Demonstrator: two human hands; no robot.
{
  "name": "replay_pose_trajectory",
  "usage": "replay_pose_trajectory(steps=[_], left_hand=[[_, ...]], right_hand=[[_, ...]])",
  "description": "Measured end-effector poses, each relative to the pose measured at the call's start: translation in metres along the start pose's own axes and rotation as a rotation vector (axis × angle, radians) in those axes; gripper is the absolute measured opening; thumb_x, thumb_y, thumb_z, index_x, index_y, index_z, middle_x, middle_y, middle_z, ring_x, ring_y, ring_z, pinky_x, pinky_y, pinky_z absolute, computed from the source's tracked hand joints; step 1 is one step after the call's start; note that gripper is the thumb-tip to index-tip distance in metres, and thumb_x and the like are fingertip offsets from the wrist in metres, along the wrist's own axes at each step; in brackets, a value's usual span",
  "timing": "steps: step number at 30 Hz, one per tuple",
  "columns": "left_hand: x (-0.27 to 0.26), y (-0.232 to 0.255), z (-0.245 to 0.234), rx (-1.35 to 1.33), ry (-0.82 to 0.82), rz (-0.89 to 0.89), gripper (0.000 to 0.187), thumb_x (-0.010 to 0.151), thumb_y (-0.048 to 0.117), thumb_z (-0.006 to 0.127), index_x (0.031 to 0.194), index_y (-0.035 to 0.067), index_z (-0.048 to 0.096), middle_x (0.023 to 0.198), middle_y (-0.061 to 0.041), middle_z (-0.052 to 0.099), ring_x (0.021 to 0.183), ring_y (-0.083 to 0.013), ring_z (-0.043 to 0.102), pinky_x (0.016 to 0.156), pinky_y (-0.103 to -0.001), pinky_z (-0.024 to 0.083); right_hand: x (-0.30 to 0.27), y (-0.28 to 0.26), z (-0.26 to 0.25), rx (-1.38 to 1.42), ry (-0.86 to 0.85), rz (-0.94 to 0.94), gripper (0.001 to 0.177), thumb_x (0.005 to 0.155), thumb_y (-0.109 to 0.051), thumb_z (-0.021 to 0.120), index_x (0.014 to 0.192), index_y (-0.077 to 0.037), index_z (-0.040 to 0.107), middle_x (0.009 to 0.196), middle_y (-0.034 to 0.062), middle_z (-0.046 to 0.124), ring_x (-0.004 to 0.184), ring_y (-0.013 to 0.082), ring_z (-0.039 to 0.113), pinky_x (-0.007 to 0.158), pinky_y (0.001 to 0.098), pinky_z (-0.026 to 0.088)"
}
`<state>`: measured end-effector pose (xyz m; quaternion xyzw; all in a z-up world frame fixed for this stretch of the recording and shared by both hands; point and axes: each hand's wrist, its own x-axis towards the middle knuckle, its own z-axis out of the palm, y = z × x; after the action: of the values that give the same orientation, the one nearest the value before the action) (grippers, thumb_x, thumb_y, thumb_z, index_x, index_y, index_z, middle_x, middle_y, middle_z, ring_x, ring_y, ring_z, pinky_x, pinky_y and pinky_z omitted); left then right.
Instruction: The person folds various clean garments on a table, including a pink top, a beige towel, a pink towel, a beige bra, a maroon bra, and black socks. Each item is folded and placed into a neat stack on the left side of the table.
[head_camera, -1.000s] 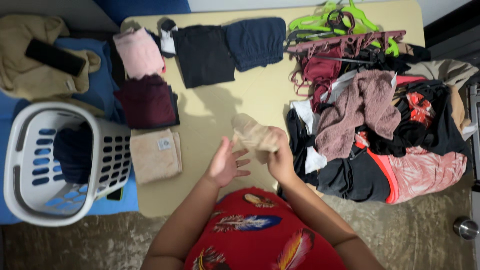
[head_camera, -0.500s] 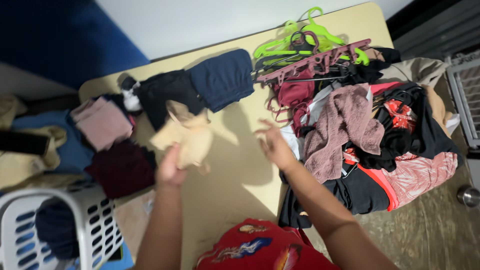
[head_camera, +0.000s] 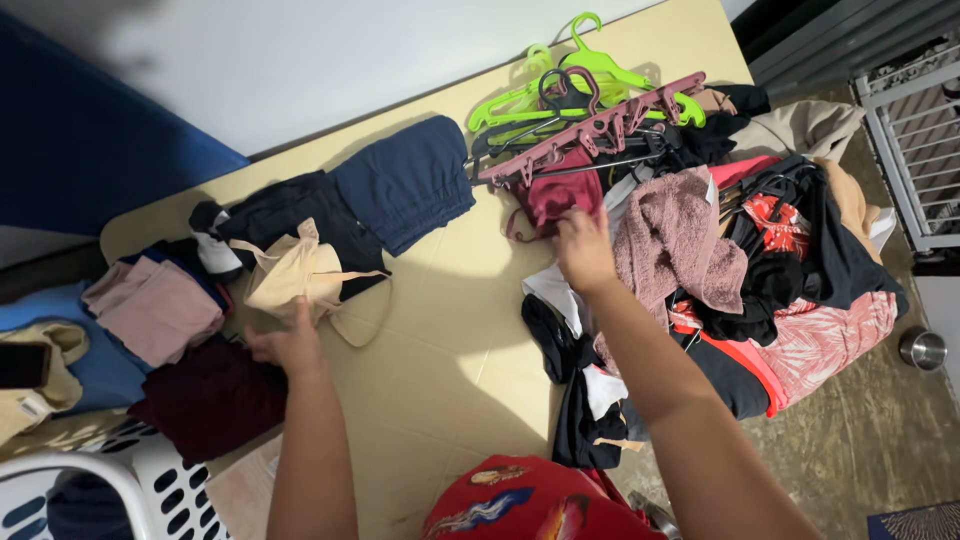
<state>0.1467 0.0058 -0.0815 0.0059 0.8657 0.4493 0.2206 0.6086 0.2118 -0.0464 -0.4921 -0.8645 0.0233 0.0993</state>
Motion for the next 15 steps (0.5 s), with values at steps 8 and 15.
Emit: replay_pose_trajectory(steps=[8,15], left_hand=[[-0.053,-0.026,-0.004,0.058,-0.167,0.48,0.08,0.085,0.026,0.089,0.144,0.003,0.04,0.146,-0.021,0.034,0.134,-0.0327,0.038,0.113,-0.045,0.038],[-0.194,0.041,-0.017,-0.339,-1.061,0.274,0.048,0.095,0.017,0.075,0.138,0.004,0.059,0.126,-0.01,0.063,0.119,-0.0187,0.062,0.103,-0.032,0.049]], right_hand=[[0.008,-0.013,-0.153,0.771,0.365,0.155,0.034,0.086,0.01,0.068,0.108,-0.005,0.047,0.099,0.0082,0.054,0.084,0.0224,0.059,0.074,0.036,0.053],[-0.05,-0.061,-0.257,1.527,0.214,0.076,0.046,0.091,0.009,0.072,0.126,-0.008,0.049,0.109,-0.001,0.056,0.09,0.0054,0.056,0.076,0.0203,0.049]])
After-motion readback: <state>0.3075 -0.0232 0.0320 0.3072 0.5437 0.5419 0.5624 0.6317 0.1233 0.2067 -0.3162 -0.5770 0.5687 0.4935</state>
